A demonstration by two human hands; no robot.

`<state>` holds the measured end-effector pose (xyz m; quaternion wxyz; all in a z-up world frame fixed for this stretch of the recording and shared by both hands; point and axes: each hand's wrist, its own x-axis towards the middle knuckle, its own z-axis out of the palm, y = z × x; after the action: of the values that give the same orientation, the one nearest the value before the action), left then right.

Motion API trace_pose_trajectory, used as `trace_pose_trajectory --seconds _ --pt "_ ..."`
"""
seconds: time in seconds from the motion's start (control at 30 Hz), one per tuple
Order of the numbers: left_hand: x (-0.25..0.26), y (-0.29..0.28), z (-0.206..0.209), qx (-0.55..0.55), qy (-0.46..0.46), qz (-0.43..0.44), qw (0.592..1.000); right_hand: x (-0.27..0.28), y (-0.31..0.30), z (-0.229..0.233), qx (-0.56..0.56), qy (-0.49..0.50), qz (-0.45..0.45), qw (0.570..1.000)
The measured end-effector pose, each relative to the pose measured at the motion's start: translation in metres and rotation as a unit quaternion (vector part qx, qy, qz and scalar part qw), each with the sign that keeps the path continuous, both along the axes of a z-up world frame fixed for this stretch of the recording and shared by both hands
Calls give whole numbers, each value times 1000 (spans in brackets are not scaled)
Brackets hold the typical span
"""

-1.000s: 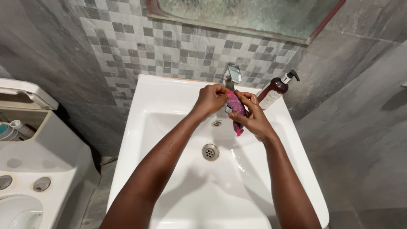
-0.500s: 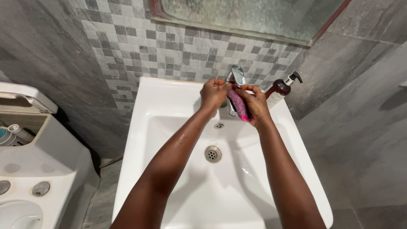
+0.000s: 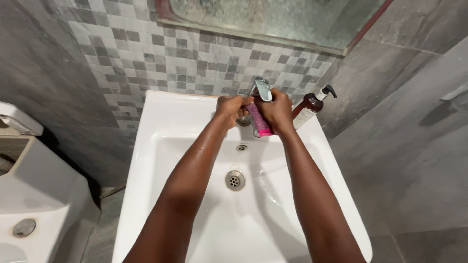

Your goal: The person cleans a bathroom sink and faucet by applying soap from a bottle onto a sponge and scrubbing the surfaces of the faucet and the sink's rim.

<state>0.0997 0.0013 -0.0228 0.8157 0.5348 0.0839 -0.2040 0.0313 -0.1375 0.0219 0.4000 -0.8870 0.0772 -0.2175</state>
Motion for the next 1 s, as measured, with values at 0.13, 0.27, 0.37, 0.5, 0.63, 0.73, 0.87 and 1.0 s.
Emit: trace_pose_trajectory --seconds 0.13,0.27,0.37,0.5,0.63,0.73,0.87,1.0 --pt "-7 -13 10 50 -21 40 998 22 -31 -31 422 22 75 903" --pt "9 -8 -3 -35 -21 9 999 16 -12 -34 330 -8 10 944" --pt "21 -10 -11 -40 16 -7 999 2 5 -7 234 -6 6 972" --pt "22 2 -15 -29 -14 10 999 -20 21 15 165 -9 22 986" --pt "14 2 1 6 -45 35 998 -15 13 0 273 -2 1 962" --pt "-1 -6 6 106 -123 61 985 10 -13 -30 444 -3 31 896" --pt "-11 -21 11 208 -271 126 931 27 -30 -35 448 11 5 894" --pt "-3 -3 4 143 -213 86 963 5 0 -18 323 -37 41 945"
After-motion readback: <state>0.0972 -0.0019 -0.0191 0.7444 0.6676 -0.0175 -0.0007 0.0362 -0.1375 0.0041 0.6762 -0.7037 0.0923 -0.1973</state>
